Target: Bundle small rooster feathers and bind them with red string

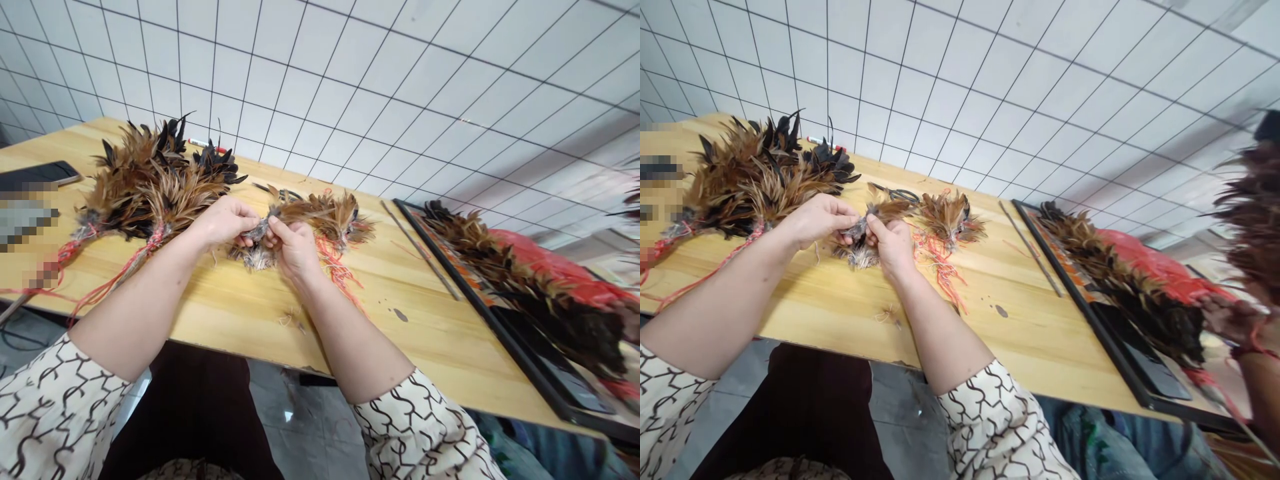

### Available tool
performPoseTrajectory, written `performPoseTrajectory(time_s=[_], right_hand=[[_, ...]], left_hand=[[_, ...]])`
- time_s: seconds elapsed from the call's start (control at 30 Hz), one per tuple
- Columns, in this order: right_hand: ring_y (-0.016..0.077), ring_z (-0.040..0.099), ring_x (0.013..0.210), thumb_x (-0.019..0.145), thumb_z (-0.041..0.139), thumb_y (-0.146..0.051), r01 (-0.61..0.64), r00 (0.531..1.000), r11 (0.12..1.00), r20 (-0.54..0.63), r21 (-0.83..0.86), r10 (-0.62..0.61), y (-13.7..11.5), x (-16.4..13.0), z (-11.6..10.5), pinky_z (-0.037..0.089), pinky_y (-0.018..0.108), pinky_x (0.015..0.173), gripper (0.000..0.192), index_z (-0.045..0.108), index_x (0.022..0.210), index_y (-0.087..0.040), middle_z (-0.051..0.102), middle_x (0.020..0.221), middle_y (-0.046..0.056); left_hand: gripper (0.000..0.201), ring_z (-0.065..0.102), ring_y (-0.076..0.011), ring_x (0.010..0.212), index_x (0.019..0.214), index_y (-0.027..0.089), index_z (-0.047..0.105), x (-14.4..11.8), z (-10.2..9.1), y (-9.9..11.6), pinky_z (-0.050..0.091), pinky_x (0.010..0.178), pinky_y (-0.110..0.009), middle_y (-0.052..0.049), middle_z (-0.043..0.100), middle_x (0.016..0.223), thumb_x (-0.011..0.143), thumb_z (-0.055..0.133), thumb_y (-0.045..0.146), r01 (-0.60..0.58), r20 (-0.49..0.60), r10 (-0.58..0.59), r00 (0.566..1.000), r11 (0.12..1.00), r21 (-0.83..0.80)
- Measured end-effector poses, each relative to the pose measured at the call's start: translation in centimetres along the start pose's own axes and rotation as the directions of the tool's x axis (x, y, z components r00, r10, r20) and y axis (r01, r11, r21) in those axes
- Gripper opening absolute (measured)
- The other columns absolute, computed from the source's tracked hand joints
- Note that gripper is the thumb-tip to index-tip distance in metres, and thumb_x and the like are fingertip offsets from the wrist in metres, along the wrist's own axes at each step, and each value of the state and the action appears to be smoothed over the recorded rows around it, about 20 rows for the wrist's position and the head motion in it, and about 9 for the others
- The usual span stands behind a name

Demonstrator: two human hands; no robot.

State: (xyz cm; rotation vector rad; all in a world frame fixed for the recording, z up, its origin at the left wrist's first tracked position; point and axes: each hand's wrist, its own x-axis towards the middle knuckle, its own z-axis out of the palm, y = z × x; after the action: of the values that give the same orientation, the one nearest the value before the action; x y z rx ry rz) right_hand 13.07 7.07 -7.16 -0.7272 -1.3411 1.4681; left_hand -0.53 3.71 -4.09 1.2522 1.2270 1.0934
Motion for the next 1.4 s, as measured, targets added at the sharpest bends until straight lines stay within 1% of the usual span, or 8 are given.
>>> performPoseTrajectory(time_s=[0.3, 0.5, 0.63, 0.77, 0.9, 1.03, 1.17, 1.4], right_hand=[[0.0073, 0.041, 0.044, 0.061, 0.074, -0.049, 0.007, 1.0, 0.994, -0.016, -0.105, -0.009, 0.0, -0.1, -0.2, 0.031, 0.024, 0.049, 0.045, 0.046, 0.043, -0.018, 0.046, 0.042, -0.003], [0.007, 0.041, 0.045, 0.061, 0.073, -0.049, 0.013, 1.0, 0.991, -0.004, -0.132, -0.013, 0.1, -0.2, -0.3, 0.03, 0.025, 0.05, 0.041, 0.053, 0.046, -0.017, 0.049, 0.045, -0.003], [0.0069, 0.037, 0.046, 0.059, 0.075, -0.048, 0.014, 1.0, 0.996, -0.003, -0.088, -0.014, 0.1, -0.4, 0.0, 0.03, 0.025, 0.048, 0.038, 0.052, 0.052, -0.017, 0.047, 0.047, -0.005], [0.0067, 0.035, 0.046, 0.058, 0.077, -0.044, 0.038, 0.999, 0.998, -0.028, -0.051, -0.039, 0.0, -0.5, 0.3, 0.028, 0.024, 0.046, 0.036, 0.053, 0.059, -0.019, 0.044, 0.047, -0.007], [0.0055, 0.035, 0.045, 0.056, 0.08, -0.036, -0.022, 0.998, 0.998, -0.051, 0.065, 0.026, -0.3, -0.3, 0.3, 0.029, 0.022, 0.044, 0.036, 0.05, 0.057, -0.018, 0.043, 0.046, -0.007], [0.0044, 0.032, 0.044, 0.064, 0.077, -0.023, -0.14, 0.987, 0.967, -0.042, 0.214, 0.152, -0.9, 0.1, -0.1, 0.03, 0.019, 0.042, 0.029, 0.049, 0.057, -0.017, 0.039, 0.046, -0.008], [0.0045, 0.029, 0.044, 0.077, 0.067, -0.02, -0.253, 0.967, 0.93, 0.038, 0.268, 0.252, -1.6, 0.2, -0.2, 0.032, 0.017, 0.043, 0.028, 0.048, 0.056, -0.017, 0.036, 0.046, -0.007], [0.0051, 0.029, 0.045, 0.083, 0.06, -0.02, -0.288, 0.957, 0.908, 0.106, 0.303, 0.268, -2.1, -0.3, 0.1, 0.033, 0.016, 0.043, 0.029, 0.049, 0.057, -0.017, 0.033, 0.049, -0.006]], left_hand=[[0.028, 0.054, -0.0079, 0.041, 0.055, 0.012, 0.061, -0.6, 0.7, 0.9, 0.042, 0.043, -0.019, -0.002, 0.065, 0.055, 0.081, 0.053, 0.005, 0.106, -0.025, -0.108, 0.994, 0.992, -0.071], [0.03, 0.045, -0.004, 0.034, 0.054, 0.011, 0.059, -0.3, 0.5, 0.6, 0.038, 0.038, -0.017, 0.0, 0.06, 0.049, 0.081, 0.052, 0.001, 0.079, -0.011, -0.081, 0.997, 0.988, -0.134], [0.03, 0.039, -0.0025, 0.031, 0.05, 0.011, 0.056, -0.4, 0.7, 0.8, 0.029, 0.035, -0.016, 0.002, 0.056, 0.043, 0.078, 0.056, -0.001, 0.053, -0.082, -0.061, 0.995, 0.994, -0.098], [0.029, 0.038, -0.0028, 0.031, 0.049, 0.012, 0.055, -0.5, 1.0, 0.9, 0.028, 0.036, -0.017, 0.003, 0.053, 0.041, 0.074, 0.059, -0.002, 0.035, -0.125, -0.042, 0.991, 0.997, -0.064], [0.022, 0.038, -0.0031, 0.033, 0.051, 0.012, 0.061, -0.4, 0.6, 0.6, 0.028, 0.037, -0.019, 0.001, 0.058, 0.046, 0.072, 0.063, 0.005, -0.02, -0.087, 0.013, 0.996, 0.997, -0.079], [0.007, 0.047, -0.0058, 0.042, 0.064, 0.011, 0.07, -0.2, -0.2, 0.2, 0.037, 0.043, -0.02, -0.001, 0.063, 0.054, 0.067, 0.072, 0.018, -0.093, -0.054, 0.085, 0.995, 0.981, -0.172], [0.02, 0.055, -0.0082, 0.051, 0.072, 0.011, 0.072, -0.2, -0.6, 0.0, 0.043, 0.051, -0.021, -0.003, 0.067, 0.06, 0.059, 0.08, 0.024, -0.126, -0.014, 0.127, 0.992, 0.962, -0.242], [0.034, 0.06, -0.0106, 0.054, 0.072, 0.009, 0.07, -0.2, -0.5, -0.3, 0.048, 0.057, -0.024, -0.005, 0.07, 0.062, 0.046, 0.087, 0.021, -0.133, 0.012, 0.145, 0.989, 0.936, -0.325]])
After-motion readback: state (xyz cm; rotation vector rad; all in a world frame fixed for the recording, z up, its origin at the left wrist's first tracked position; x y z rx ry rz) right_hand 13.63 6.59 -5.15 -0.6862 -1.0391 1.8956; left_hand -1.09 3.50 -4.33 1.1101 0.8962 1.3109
